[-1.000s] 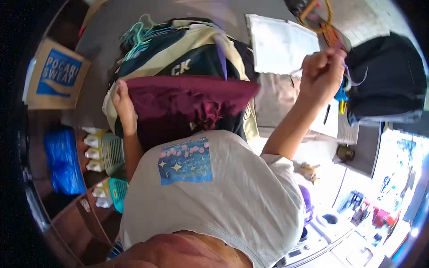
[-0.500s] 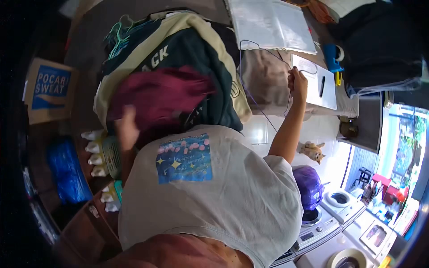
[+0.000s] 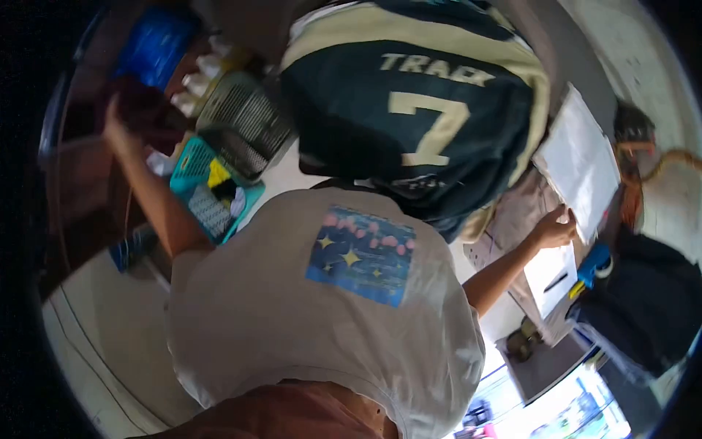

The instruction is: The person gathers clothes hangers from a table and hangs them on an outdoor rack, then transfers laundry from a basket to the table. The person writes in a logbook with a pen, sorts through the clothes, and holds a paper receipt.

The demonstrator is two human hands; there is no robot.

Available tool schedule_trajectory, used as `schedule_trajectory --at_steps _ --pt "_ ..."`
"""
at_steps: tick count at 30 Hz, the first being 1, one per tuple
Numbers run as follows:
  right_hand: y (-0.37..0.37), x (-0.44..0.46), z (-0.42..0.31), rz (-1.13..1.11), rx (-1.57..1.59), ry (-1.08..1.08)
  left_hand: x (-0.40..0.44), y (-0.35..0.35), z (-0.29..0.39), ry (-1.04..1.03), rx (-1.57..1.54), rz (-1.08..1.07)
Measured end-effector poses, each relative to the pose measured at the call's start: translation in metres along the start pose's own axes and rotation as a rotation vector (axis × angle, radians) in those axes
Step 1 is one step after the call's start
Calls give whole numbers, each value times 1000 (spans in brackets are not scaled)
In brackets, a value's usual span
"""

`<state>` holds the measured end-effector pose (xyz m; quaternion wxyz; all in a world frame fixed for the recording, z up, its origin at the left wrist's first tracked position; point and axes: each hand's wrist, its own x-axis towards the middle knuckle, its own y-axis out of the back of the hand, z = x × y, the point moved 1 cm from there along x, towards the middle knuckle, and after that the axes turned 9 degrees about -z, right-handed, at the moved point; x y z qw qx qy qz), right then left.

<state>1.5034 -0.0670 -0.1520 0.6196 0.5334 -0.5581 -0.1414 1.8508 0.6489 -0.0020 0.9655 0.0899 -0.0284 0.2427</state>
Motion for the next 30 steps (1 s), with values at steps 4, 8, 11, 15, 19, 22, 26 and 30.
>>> schedule_trajectory --at_steps 4,8,11,15,19,22,26,30 --pt "29 22 -116 -11 283 197 36 9 -125 -351 662 35" --pt "28 41 -199 -59 445 575 65 45 -253 -467 834 -211" --pt "27 38 -259 -216 591 560 66 47 -288 -199 848 -375" --pt "19 42 -334 -216 516 684 60 3 -257 20 1205 -328" --pt "-32 46 -392 -285 404 883 54 -93 -192 -470 760 -467" --pt "-46 40 -414 -189 272 970 -4 -163 -98 -624 461 -591" --pt "-34 47 -417 -40 219 1011 -67 -221 -30 -717 281 -747" --pt "55 39 -407 -208 686 869 -100 -252 -6 -879 98 -755"
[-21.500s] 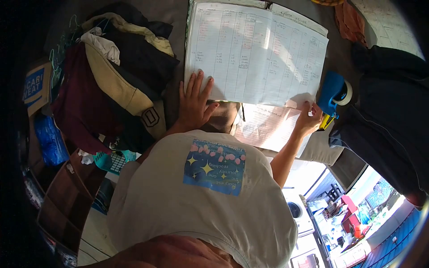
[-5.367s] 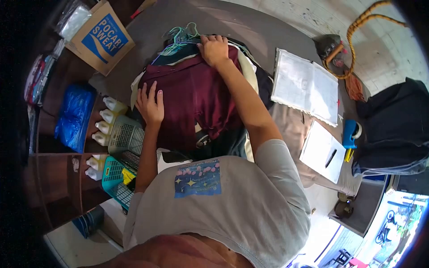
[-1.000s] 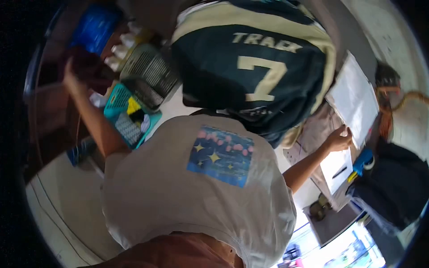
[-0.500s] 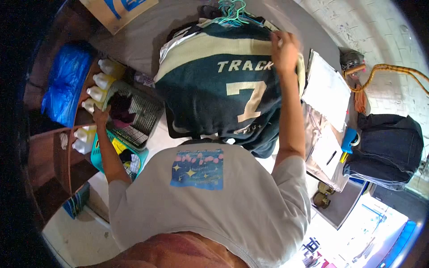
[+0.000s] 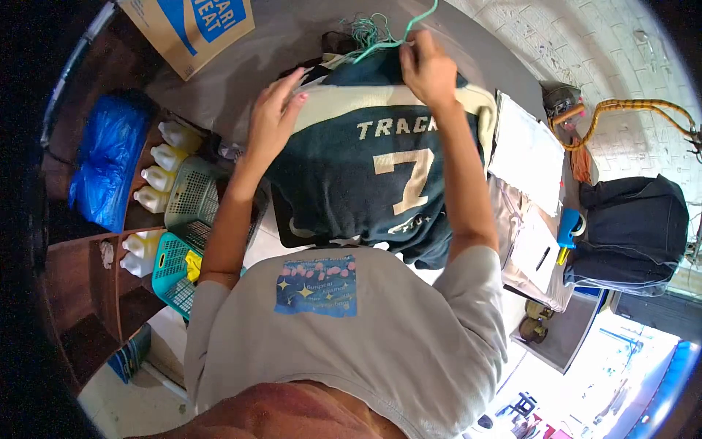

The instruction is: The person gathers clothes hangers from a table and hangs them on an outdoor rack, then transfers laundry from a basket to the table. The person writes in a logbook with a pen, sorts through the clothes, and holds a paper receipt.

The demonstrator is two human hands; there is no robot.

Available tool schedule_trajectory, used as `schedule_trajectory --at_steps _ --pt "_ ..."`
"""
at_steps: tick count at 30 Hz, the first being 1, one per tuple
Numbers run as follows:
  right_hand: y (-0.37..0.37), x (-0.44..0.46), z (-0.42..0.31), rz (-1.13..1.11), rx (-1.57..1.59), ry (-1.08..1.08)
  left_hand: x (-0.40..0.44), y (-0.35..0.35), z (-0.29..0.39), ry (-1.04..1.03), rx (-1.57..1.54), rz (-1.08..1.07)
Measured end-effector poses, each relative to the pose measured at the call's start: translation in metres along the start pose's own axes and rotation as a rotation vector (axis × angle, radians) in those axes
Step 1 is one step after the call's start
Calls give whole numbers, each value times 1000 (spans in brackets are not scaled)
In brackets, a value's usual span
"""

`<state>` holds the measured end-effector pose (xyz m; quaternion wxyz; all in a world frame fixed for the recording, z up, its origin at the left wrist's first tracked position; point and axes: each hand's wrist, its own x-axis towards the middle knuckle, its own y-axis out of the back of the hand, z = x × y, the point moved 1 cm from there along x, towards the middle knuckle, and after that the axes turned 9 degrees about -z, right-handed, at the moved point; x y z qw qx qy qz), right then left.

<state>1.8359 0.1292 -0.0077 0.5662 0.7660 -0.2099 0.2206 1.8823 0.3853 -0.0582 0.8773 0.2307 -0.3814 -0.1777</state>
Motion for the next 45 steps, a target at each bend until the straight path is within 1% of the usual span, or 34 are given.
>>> schedule_trajectory --at_steps 1,2,3,4,5,7,8,9,10,11,12,13,14,15,16,17,19,21,22,23,25,28,29,30,32,34,35,37,38,40,41,43,44,45 --pt "22 -5 -9 -214 223 -90 -2 0 2 8 -3 -2" --pt "53 -9 -33 -392 260 -71 -4 -3 5 43 -191 -165" --pt "71 -14 -43 -510 300 91 -7 -5 9 76 -382 -335" --pt "76 -26 -49 -522 507 185 -5 -1 20 21 -440 -417" --pt "99 -36 -56 -740 676 22 -1 3 31 37 -444 -419" --pt "126 -51 -72 -869 542 43 -4 9 48 12 -713 -892" --pt "136 -50 -81 -957 544 66 -7 6 49 -219 -660 -891" --pt "143 -61 -78 -900 413 114 -10 -1 50 -434 -588 -891" --pt "145 -80 -70 -722 587 46 -15 -7 56 -418 -689 -863" --pt "155 -90 -76 -627 539 -75 -19 -12 60 -416 -792 -830" --pt "163 -102 -64 -548 456 -39 -18 -2 66 -269 -876 -868" --pt "169 -115 -46 -459 579 -86 -18 7 74 -139 -969 -900" --pt "171 -124 -39 -273 519 -74 -21 7 75 -84 -975 -770" --pt "173 -126 -37 -273 606 -116 -22 8 76 -46 -979 -647" --pt "182 -137 -11 -256 581 -196 -22 10 80 -71 -913 -541" --pt "185 -136 -13 -265 691 -117 -25 7 83 -90 -843 -459" --pt "184 -143 -2 -78 679 -277 -32 2 95 -97 -709 -360" --pt "184 -148 14 1 716 -285 -39 19 115 -40 -456 -403" --pt "190 -150 37 -53 793 -203 -42 19 118 -36 -427 -349" --pt "190 -151 35 68 817 -279 -45 18 120 -24 -420 -335" --pt "193 -147 49 145 910 -344 -47 11 122 -149 -342 -88" --pt "183 -137 50 246 975 -317 -50 -11 125 -174 -268 125" --pt "187 -137 66 189 937 -271 -52 -18 126 -169 -261 225" --pt "184 -135 49 199 882 -295 -55 -25 122 -109 -384 216" --pt "191 -138 48 218 817 -322 -62 -28 120 -117 -295 330" --pt "209 -148 84 29 1136 -403 -65 -26 119 -60 -273 434" --pt "214 -148 87 -15 1361 -304 -65 -26 115 24 -302 502" --pt "213 -154 101 340 1416 -403 -68 -38 113 115 -396 432" --pt "209 -154 103 557 1106 -524 -73 -52 116 136 -241 249" --pt "214 -142 86 762 1369 -597 -82 -89 124 80 9 -58" --pt "222 -135 77 789 1149 -524 -88 -96 128 22 136 -152" --pt "259 -145 117 588 1675 -154 -98 -108 127 -87 311 -287" --pt "273 -151 116 559 1685 -98 -103 -114 123 -131 363 -334" --pt "284 -159 121 660 1481 -131 -108 -128 113 -136 337 -384"
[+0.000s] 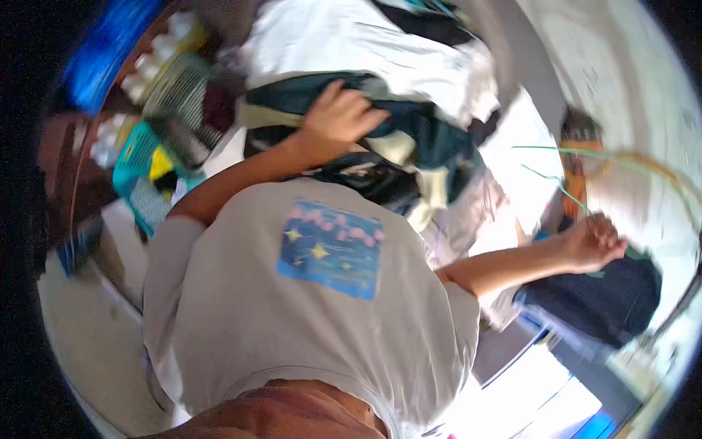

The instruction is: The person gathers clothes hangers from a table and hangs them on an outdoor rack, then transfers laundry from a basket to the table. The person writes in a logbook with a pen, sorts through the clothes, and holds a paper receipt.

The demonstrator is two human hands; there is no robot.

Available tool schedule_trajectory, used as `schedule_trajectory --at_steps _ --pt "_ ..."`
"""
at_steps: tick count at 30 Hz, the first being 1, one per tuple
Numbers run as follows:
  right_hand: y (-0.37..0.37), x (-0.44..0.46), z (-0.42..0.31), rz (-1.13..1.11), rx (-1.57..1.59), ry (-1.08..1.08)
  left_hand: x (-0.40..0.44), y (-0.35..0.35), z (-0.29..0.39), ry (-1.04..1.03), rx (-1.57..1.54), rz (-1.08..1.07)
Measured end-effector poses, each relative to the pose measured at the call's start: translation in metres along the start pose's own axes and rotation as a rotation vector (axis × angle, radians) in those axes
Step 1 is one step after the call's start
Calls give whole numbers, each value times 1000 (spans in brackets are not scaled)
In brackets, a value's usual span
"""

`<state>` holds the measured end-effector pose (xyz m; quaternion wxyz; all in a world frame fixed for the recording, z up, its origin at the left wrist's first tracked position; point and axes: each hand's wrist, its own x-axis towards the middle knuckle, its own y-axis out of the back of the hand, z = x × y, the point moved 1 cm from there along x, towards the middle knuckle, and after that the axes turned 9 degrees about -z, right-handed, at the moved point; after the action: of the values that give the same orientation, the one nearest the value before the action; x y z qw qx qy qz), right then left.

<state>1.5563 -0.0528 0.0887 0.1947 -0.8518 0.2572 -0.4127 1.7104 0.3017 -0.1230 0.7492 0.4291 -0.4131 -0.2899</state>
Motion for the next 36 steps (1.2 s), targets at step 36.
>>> schedule_trajectory --at_steps 36 --pt "115 -174 66 387 -2068 13 -195 435 -168 616 496 1488"
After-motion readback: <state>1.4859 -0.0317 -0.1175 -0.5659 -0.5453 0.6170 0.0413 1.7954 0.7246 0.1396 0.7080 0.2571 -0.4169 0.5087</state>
